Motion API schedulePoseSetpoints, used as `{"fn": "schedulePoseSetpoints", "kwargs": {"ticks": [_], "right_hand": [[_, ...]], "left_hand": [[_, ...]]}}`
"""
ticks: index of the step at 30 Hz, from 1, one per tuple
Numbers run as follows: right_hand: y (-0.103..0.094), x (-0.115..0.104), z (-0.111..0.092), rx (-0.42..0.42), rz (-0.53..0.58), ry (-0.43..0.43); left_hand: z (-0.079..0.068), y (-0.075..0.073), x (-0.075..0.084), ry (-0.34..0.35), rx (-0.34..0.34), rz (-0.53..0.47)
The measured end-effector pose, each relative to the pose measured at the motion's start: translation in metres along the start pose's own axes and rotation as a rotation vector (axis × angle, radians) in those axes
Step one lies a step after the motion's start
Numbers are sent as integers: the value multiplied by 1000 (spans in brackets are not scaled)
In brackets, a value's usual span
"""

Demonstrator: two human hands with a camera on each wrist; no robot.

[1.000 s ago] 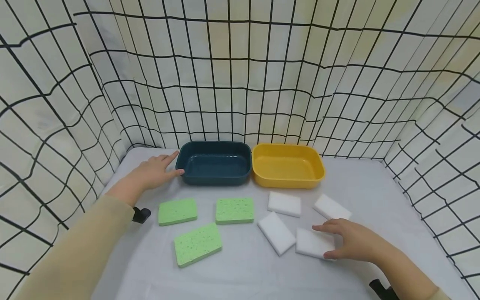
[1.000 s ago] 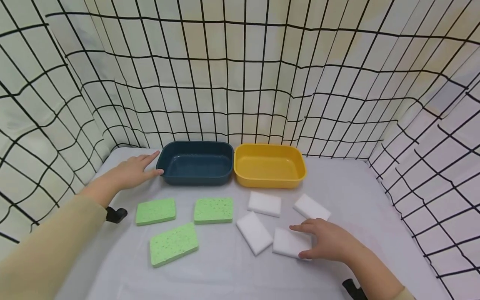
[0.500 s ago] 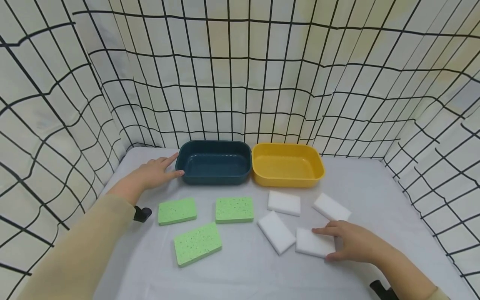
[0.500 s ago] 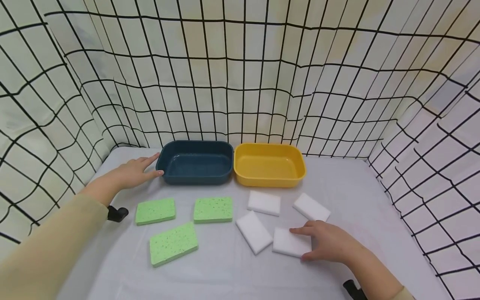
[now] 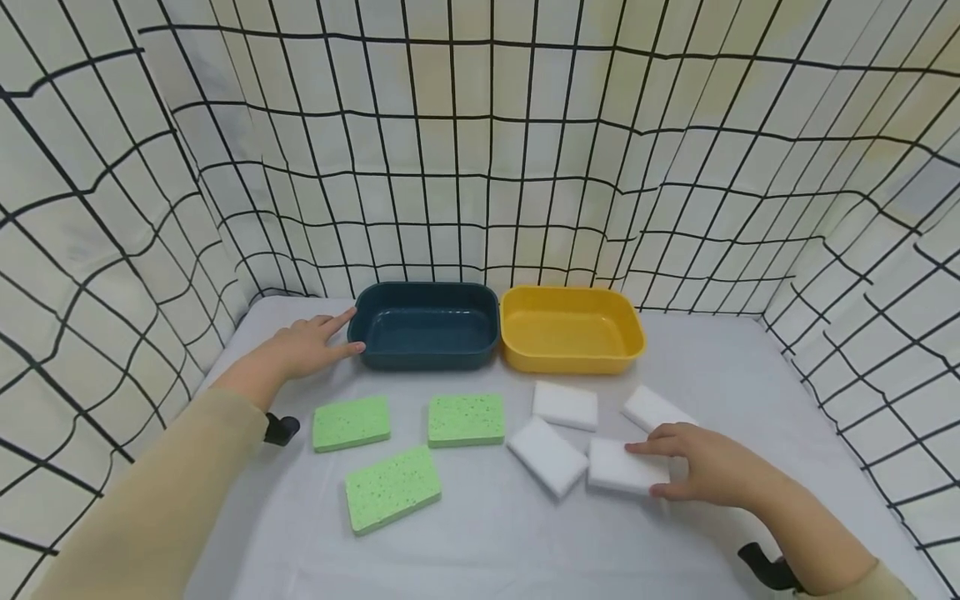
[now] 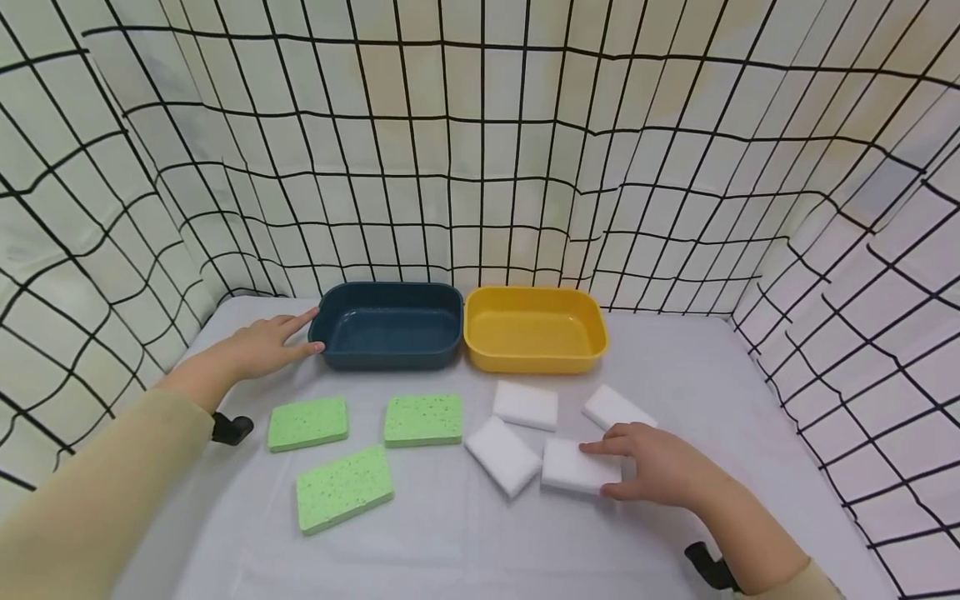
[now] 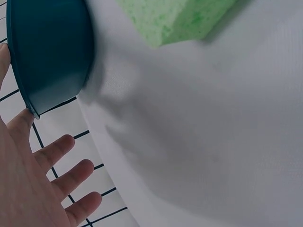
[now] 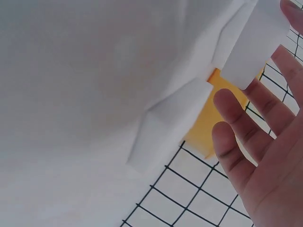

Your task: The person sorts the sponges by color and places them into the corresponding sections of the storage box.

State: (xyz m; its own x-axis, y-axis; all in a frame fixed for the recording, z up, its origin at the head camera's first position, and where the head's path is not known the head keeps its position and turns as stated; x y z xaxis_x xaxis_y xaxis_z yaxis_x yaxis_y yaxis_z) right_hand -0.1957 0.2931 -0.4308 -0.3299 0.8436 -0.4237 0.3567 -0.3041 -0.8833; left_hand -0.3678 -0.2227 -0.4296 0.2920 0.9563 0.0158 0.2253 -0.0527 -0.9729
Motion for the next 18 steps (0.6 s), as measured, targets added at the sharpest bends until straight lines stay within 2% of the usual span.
{"fn": "schedulePoseSetpoints", "kwargs": {"ticks": [4,9,18], "right_hand": [[-12,-3,7,1,23,8],[-29,-11,14,8,42,-24],[-36,-5,13,-57,94,71]], "left_hand": [[-1,-1,1,1,0,7],[0,-1,1,0,4,10],[-2,-3,3,1,6,18]]}}
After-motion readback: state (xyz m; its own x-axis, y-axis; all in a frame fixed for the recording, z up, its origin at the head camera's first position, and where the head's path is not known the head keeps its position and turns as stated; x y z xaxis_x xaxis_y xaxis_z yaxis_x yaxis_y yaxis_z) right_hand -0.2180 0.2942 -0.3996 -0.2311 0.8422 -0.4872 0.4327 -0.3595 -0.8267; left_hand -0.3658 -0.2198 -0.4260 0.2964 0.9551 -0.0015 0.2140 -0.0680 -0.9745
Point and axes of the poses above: each hand's wrist, its own z-axis towards the middle knuckle, its own y-axis out of the palm, x = y × z, the point moved 8 cm from there along z, towards the middle knuckle, and after that the axes turned 10 degrees about z, right-handed, at the moved point
